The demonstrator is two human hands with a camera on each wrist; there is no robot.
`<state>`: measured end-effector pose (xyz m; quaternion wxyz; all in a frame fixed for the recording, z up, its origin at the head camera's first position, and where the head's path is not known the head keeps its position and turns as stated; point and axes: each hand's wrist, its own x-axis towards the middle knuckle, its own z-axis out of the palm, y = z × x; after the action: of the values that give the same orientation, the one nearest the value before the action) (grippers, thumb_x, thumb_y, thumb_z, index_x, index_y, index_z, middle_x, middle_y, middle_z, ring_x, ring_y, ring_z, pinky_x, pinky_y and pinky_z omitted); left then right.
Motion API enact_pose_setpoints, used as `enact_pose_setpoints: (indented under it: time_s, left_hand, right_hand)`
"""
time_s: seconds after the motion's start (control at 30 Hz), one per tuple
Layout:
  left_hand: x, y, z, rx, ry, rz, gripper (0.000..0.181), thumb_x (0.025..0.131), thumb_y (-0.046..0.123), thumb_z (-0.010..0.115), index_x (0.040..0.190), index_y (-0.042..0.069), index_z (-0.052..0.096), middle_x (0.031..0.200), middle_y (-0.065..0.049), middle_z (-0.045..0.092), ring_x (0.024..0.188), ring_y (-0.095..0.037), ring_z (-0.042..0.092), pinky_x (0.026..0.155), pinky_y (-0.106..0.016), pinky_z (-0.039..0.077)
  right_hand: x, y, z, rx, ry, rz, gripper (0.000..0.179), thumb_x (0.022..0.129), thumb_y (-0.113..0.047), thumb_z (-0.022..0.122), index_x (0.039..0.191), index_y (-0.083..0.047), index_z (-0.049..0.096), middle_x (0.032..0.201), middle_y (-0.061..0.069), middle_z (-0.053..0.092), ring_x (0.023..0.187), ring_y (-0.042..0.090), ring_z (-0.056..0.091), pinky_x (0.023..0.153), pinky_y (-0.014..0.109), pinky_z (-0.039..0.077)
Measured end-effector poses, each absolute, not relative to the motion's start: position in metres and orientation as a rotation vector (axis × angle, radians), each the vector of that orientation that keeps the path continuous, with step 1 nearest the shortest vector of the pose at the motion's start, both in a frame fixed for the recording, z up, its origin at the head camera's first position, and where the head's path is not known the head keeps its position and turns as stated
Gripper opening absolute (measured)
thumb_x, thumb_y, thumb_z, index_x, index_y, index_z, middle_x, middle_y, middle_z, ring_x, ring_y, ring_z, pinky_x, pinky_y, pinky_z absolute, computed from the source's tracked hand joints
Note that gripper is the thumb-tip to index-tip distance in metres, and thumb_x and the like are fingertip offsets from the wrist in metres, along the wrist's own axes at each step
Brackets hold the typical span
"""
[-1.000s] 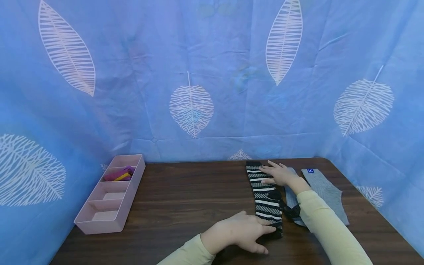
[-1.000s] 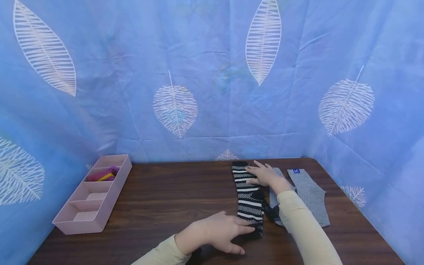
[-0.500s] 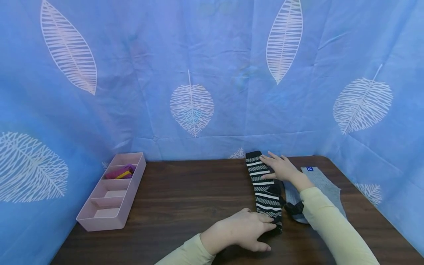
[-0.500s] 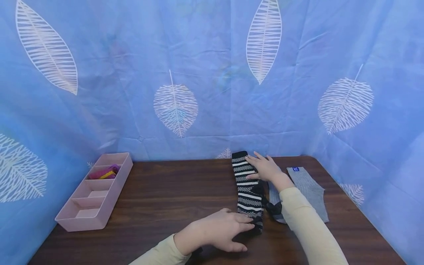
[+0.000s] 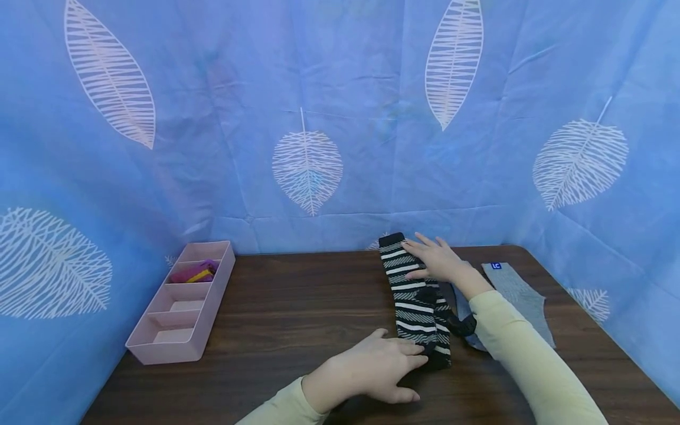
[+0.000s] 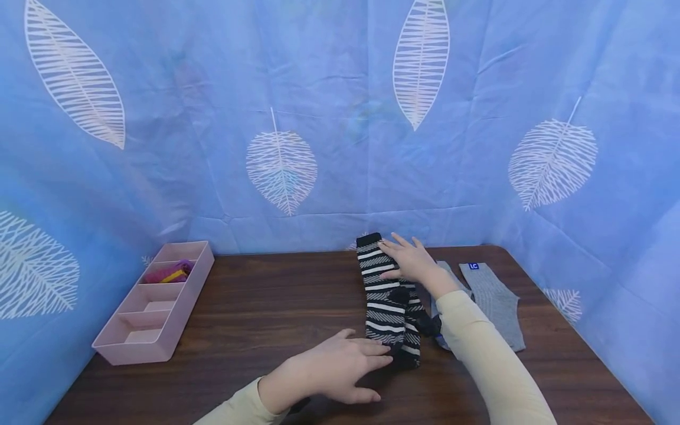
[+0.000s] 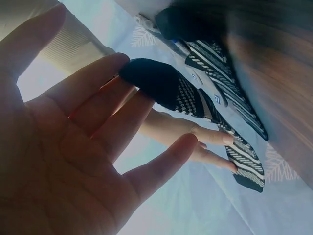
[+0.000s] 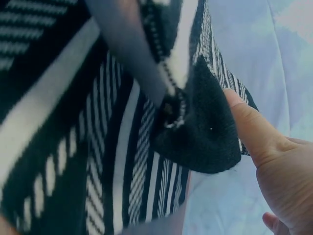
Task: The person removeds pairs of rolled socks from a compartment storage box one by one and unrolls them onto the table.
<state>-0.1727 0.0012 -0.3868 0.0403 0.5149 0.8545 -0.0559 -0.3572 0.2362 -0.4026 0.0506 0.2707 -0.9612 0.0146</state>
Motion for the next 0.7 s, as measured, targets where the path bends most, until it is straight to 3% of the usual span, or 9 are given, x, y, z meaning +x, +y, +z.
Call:
enact_pose_setpoints:
  time_s: [0.7]
  left_hand:
    - [-0.168,-0.032,-0.403,1.499,2.606,-0.147,0.056,0.091,0.059,0.055,0.136,0.027,0.057,0.141,0.012,0.055,0.131,0.0,0.048,0.102,-0.044,0.046]
  right_hand:
    - [-0.366,0.189,-0.427,0.904,-3.015,0.008,0.085,0.084,-0.058,0.064,0.151,-0.014,0.036,0.158,0.009,0.035,0.149,0.037,0.02,0.114,0.066,0.017]
